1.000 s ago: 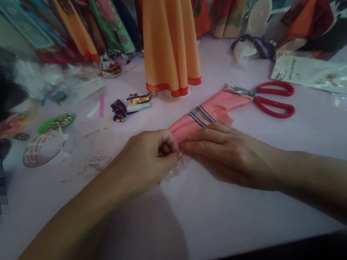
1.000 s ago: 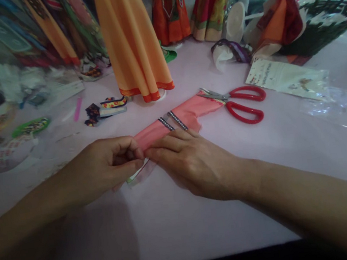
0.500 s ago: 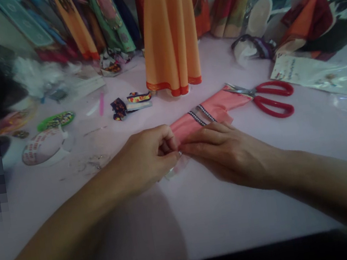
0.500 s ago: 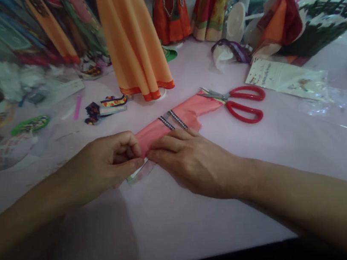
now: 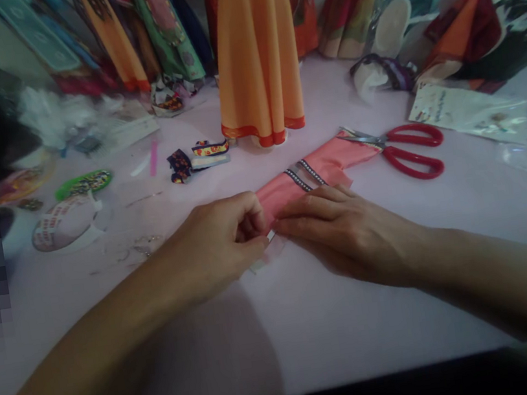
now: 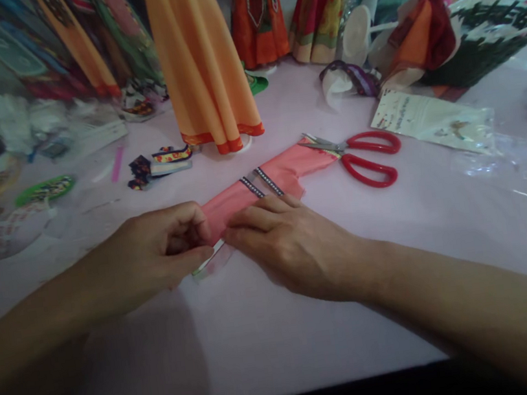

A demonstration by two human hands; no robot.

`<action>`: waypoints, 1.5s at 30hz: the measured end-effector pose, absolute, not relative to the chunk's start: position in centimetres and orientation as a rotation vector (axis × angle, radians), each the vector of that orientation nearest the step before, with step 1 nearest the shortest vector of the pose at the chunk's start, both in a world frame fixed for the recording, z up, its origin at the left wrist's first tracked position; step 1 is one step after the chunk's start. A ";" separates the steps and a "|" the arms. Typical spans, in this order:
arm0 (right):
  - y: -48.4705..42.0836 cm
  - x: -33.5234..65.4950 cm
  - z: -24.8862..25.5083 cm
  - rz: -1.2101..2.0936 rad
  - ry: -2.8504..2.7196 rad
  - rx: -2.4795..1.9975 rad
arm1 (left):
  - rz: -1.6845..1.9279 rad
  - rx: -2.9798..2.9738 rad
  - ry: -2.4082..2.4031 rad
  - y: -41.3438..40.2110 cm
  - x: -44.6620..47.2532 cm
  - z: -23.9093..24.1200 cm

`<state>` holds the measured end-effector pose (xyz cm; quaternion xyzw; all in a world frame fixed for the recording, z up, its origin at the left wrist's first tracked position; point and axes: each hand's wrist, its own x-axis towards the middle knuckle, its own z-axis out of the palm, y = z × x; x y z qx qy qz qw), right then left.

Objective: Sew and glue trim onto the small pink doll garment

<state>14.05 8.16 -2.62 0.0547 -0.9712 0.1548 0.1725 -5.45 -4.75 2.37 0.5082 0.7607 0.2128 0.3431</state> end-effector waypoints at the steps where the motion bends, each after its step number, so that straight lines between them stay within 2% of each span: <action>1: 8.2 14.0 -2.6 0.439 -2.755 0.153 | 0.549 1.322 1.974 -4.8 -5.4 2.4; 24: 7.7 14.1 -2.7 0.330 -2.776 0.137 | 0.594 1.202 1.937 -4.8 -5.2 2.8; 45: 7.7 14.1 -2.6 0.352 -2.784 0.118 | 0.469 1.348 2.181 -5.3 -5.1 4.3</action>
